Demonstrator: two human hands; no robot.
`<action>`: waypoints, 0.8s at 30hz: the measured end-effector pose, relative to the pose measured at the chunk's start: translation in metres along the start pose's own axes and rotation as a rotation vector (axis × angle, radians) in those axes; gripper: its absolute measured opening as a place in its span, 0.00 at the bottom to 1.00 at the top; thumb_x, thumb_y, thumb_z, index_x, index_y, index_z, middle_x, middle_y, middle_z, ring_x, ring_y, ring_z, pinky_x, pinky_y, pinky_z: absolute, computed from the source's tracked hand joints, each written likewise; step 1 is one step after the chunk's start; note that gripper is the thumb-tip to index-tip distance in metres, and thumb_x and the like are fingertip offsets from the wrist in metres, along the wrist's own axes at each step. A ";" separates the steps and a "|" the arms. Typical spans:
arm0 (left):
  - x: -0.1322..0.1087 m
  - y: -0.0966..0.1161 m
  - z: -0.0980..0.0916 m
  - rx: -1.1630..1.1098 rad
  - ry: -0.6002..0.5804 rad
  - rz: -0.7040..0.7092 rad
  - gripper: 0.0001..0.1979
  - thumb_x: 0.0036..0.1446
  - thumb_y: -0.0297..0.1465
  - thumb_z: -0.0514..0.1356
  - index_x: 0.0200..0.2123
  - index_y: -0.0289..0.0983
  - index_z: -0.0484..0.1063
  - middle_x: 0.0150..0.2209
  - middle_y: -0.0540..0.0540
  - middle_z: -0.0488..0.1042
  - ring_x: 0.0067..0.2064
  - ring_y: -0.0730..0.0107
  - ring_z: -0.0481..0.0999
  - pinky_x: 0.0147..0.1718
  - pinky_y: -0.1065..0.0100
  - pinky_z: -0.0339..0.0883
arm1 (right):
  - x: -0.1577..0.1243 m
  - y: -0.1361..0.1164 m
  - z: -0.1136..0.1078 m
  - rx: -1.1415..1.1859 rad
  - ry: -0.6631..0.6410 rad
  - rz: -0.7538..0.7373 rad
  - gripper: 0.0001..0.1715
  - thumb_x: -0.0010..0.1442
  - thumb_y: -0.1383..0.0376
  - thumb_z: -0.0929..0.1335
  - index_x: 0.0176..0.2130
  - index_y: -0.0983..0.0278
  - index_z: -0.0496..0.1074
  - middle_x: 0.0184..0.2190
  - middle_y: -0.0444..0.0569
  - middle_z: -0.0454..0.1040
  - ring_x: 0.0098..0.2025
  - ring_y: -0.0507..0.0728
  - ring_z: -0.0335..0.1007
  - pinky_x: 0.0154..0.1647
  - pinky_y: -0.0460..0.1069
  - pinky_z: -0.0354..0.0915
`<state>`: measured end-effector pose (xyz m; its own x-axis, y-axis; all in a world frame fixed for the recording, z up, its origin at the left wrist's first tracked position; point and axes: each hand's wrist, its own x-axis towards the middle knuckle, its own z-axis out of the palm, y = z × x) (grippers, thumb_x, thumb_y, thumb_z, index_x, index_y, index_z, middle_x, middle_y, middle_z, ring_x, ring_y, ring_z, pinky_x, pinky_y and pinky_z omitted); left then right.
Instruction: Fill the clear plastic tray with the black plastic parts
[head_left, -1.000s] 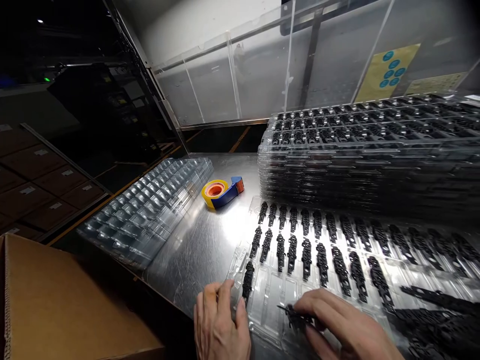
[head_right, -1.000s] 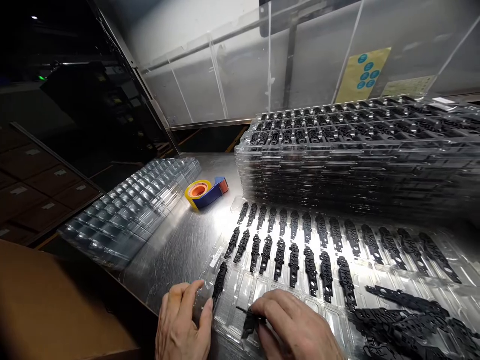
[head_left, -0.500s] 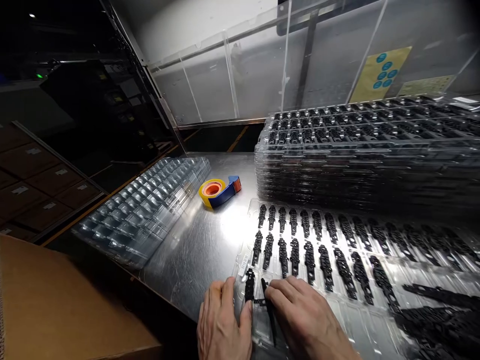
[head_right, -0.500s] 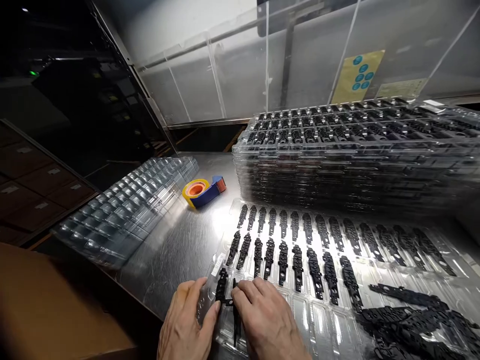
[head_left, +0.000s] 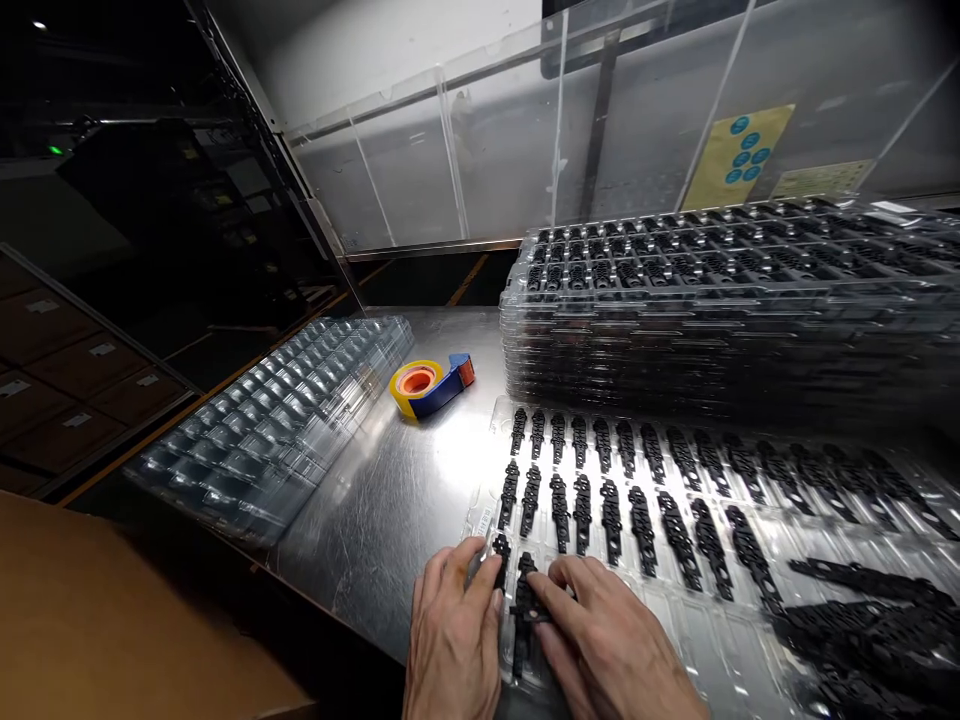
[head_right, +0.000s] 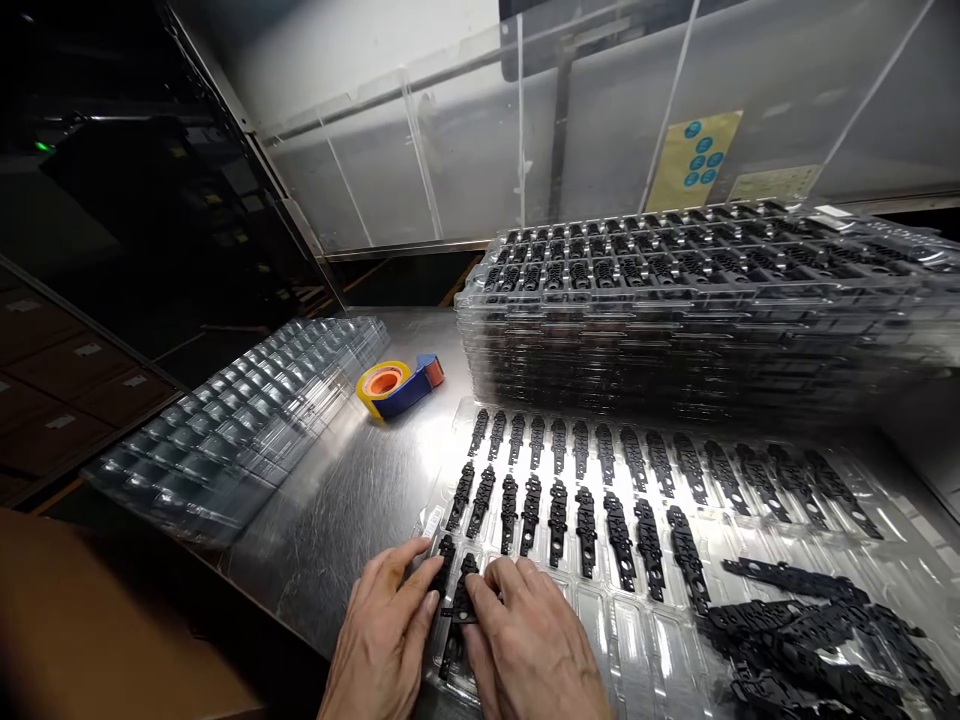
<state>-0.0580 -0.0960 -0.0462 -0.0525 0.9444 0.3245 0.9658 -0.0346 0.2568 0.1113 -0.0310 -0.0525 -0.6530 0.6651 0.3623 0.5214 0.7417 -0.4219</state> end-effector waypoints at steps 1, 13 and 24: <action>-0.001 -0.001 0.000 -0.007 0.005 0.010 0.16 0.60 0.25 0.52 0.50 0.39 0.69 0.52 0.41 0.70 0.50 0.58 0.70 0.44 0.57 0.73 | 0.000 -0.001 0.001 -0.009 -0.015 0.011 0.11 0.60 0.66 0.63 0.44 0.61 0.68 0.35 0.49 0.68 0.35 0.56 0.65 0.34 0.50 0.64; 0.009 0.010 -0.007 0.015 -0.090 -0.068 0.20 0.62 0.23 0.48 0.54 0.43 0.67 0.49 0.42 0.69 0.45 0.62 0.70 0.41 0.58 0.72 | -0.006 0.007 -0.031 0.171 -0.075 0.045 0.16 0.64 0.70 0.58 0.49 0.61 0.67 0.40 0.51 0.69 0.39 0.54 0.68 0.36 0.47 0.68; 0.006 0.010 -0.004 -0.032 -0.066 -0.071 0.19 0.61 0.23 0.50 0.52 0.41 0.69 0.48 0.41 0.67 0.46 0.61 0.69 0.42 0.56 0.71 | -0.004 0.021 -0.023 0.015 0.048 -0.249 0.16 0.65 0.69 0.58 0.45 0.60 0.72 0.44 0.51 0.71 0.45 0.58 0.62 0.42 0.52 0.63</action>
<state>-0.0491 -0.0922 -0.0381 -0.1023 0.9643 0.2441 0.9517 0.0234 0.3061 0.1375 -0.0167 -0.0436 -0.7332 0.4654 0.4958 0.3392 0.8822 -0.3266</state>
